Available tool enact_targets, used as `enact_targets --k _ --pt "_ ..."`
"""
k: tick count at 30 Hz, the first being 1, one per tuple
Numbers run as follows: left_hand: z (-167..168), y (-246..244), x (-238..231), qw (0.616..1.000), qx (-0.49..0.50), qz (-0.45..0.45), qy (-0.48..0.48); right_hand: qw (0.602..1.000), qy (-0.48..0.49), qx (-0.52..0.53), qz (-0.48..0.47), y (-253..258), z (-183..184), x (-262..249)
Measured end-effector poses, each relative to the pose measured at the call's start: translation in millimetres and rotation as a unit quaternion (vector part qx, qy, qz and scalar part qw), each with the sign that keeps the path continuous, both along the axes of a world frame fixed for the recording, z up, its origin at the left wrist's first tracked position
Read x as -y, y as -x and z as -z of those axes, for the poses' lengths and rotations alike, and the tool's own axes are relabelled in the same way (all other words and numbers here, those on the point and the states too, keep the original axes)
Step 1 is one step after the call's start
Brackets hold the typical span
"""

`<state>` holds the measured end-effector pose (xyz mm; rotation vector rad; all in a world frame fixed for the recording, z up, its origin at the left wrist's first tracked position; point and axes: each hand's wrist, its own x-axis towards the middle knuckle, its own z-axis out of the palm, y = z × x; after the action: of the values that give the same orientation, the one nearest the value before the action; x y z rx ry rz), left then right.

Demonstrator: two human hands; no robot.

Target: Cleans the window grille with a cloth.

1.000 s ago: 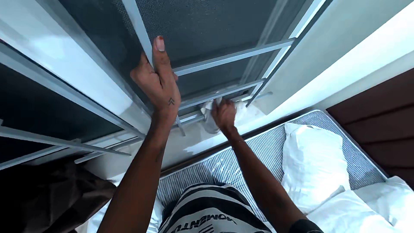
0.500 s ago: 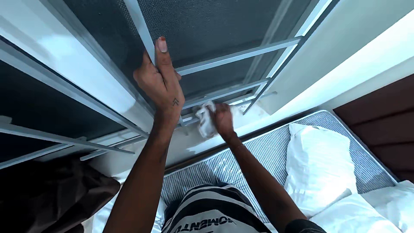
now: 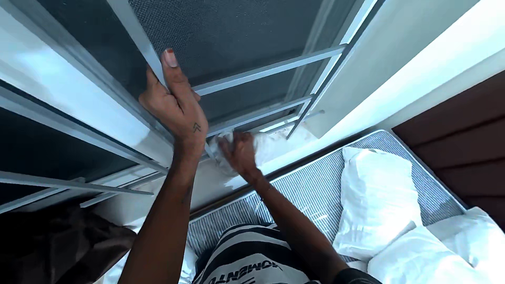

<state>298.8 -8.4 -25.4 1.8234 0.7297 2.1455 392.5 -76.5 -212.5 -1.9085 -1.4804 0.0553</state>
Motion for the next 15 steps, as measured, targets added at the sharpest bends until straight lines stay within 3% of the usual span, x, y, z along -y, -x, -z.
enact_targets --k 3,7,15 --pt "-2 -1 1 0.999 -0.008 -0.039 0.011 0.997 -0.004 -0.002 -0.077 22 4 -3" --pt "-1 1 2 0.999 -0.017 -0.044 0.017 0.996 -0.006 0.038 -0.075 -4 7 -1" --pt "-2 0 3 0.999 -0.015 -0.049 0.013 0.996 0.000 0.050 0.076 -145 7 4"
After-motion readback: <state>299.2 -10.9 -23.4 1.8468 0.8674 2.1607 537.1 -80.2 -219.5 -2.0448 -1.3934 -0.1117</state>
